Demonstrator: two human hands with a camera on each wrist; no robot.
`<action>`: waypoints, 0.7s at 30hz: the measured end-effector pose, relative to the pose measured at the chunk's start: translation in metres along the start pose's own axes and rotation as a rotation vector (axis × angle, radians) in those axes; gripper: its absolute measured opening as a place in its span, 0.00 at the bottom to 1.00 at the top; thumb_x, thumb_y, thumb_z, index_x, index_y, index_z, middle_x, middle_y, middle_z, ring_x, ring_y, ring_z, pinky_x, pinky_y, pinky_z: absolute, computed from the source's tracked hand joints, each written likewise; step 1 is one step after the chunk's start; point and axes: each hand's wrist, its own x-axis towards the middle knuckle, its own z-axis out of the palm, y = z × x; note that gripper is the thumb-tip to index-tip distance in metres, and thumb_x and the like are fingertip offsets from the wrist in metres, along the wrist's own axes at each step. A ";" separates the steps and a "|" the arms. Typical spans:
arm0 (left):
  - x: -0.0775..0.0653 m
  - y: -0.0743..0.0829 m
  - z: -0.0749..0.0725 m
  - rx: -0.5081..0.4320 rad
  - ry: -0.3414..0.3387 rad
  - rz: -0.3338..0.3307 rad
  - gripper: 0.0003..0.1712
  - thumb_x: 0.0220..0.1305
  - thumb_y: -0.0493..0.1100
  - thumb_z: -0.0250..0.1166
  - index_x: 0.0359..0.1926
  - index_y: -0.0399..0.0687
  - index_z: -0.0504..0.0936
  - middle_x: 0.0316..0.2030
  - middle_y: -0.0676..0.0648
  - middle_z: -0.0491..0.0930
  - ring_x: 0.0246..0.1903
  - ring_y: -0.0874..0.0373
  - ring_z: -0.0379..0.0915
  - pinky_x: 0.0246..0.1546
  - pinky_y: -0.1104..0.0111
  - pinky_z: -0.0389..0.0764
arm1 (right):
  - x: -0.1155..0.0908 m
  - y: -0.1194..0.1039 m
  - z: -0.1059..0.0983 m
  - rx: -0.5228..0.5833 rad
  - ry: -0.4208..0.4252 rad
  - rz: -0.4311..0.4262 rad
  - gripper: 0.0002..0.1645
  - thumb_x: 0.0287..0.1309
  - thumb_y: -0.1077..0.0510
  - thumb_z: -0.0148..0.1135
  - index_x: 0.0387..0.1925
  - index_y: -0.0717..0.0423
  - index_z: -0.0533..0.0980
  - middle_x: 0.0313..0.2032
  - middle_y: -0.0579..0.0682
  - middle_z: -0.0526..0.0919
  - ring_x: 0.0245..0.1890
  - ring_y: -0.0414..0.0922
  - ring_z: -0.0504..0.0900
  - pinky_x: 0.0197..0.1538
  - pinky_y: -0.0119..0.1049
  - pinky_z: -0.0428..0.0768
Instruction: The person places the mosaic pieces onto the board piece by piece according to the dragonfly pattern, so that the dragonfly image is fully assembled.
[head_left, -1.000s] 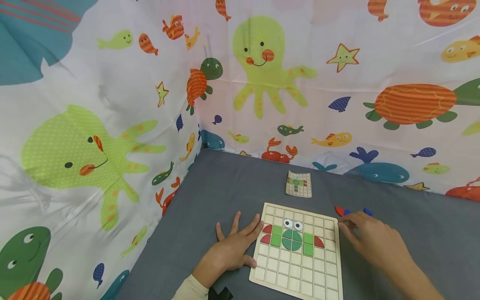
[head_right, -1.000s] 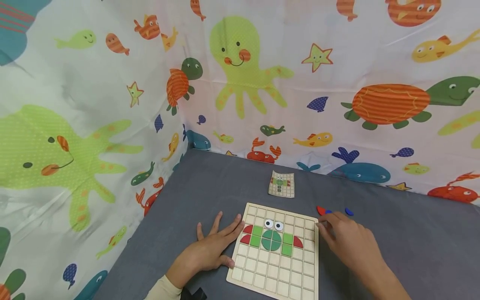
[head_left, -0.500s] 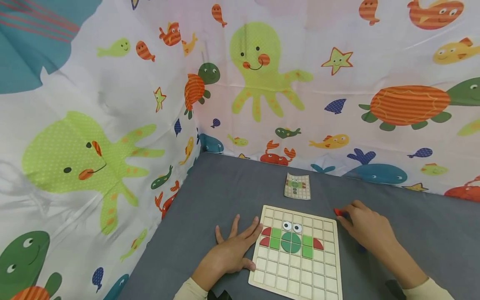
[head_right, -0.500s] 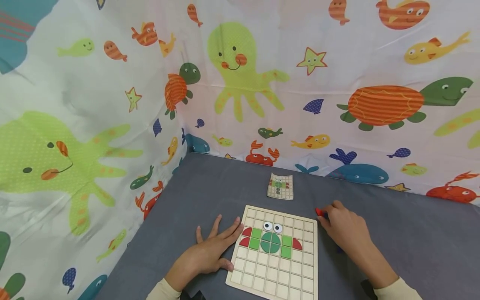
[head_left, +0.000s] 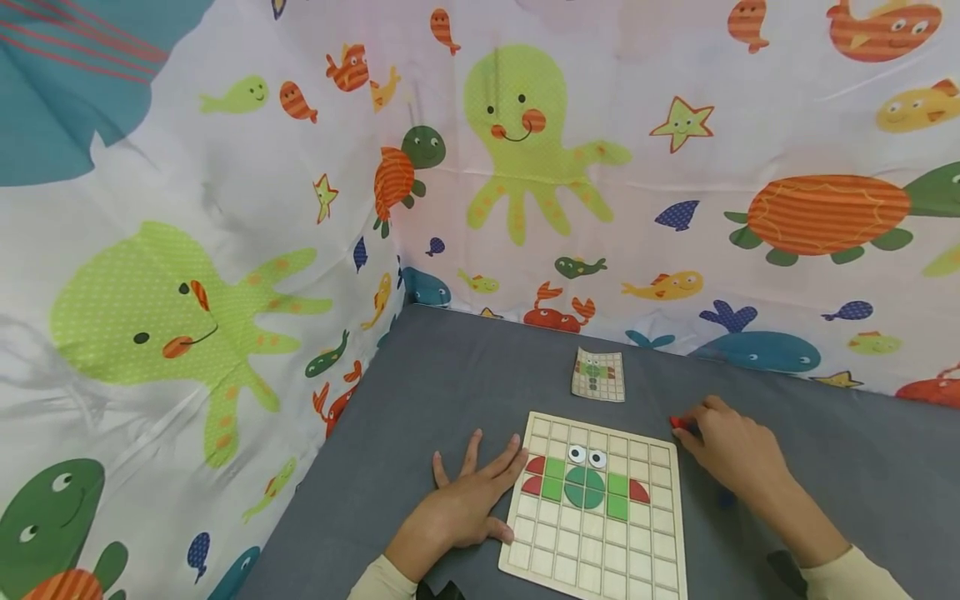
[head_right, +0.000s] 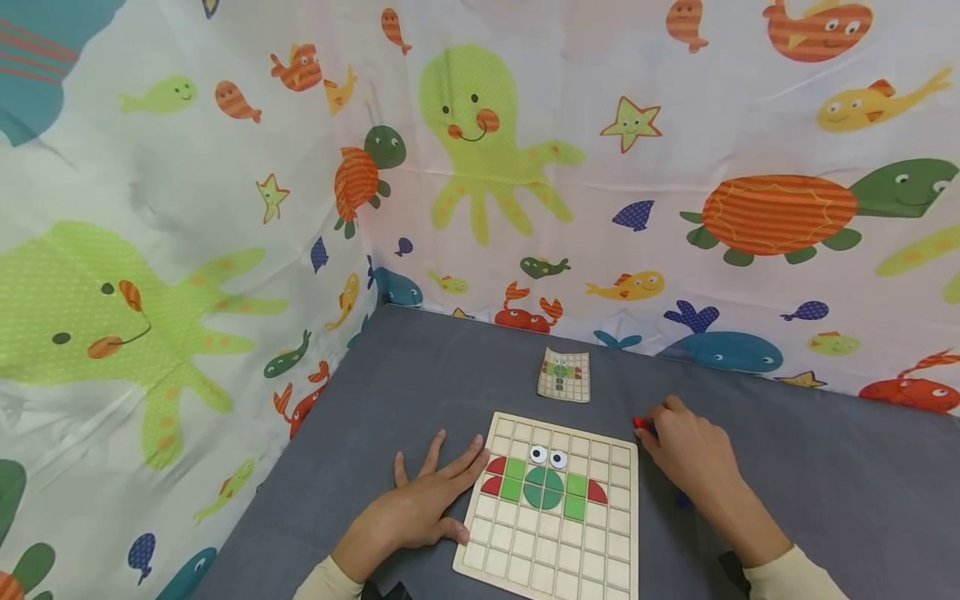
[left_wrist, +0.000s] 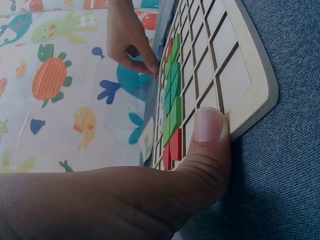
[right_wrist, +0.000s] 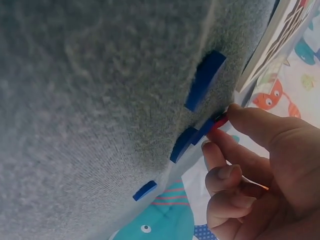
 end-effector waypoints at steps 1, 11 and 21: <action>0.000 0.000 0.000 -0.001 -0.003 0.000 0.65 0.54 0.60 0.75 0.86 0.72 0.46 0.85 0.62 0.38 0.83 0.37 0.22 0.64 0.16 0.35 | 0.000 0.000 0.000 -0.002 0.000 0.001 0.19 0.60 0.53 0.79 0.41 0.66 0.86 0.43 0.64 0.83 0.21 0.45 0.76 0.20 0.45 0.80; 0.000 -0.001 0.002 -0.010 0.011 0.002 0.66 0.53 0.59 0.76 0.86 0.72 0.47 0.85 0.63 0.38 0.83 0.37 0.22 0.64 0.15 0.35 | 0.004 0.002 -0.001 0.012 0.020 -0.009 0.15 0.61 0.56 0.77 0.37 0.66 0.86 0.36 0.60 0.83 0.21 0.44 0.75 0.20 0.46 0.80; 0.000 -0.002 0.003 -0.013 0.005 0.005 0.66 0.54 0.59 0.77 0.86 0.73 0.46 0.85 0.63 0.37 0.83 0.38 0.22 0.64 0.16 0.35 | 0.000 0.008 -0.010 0.126 -0.005 0.042 0.12 0.63 0.61 0.70 0.46 0.64 0.86 0.40 0.61 0.89 0.28 0.50 0.84 0.25 0.51 0.83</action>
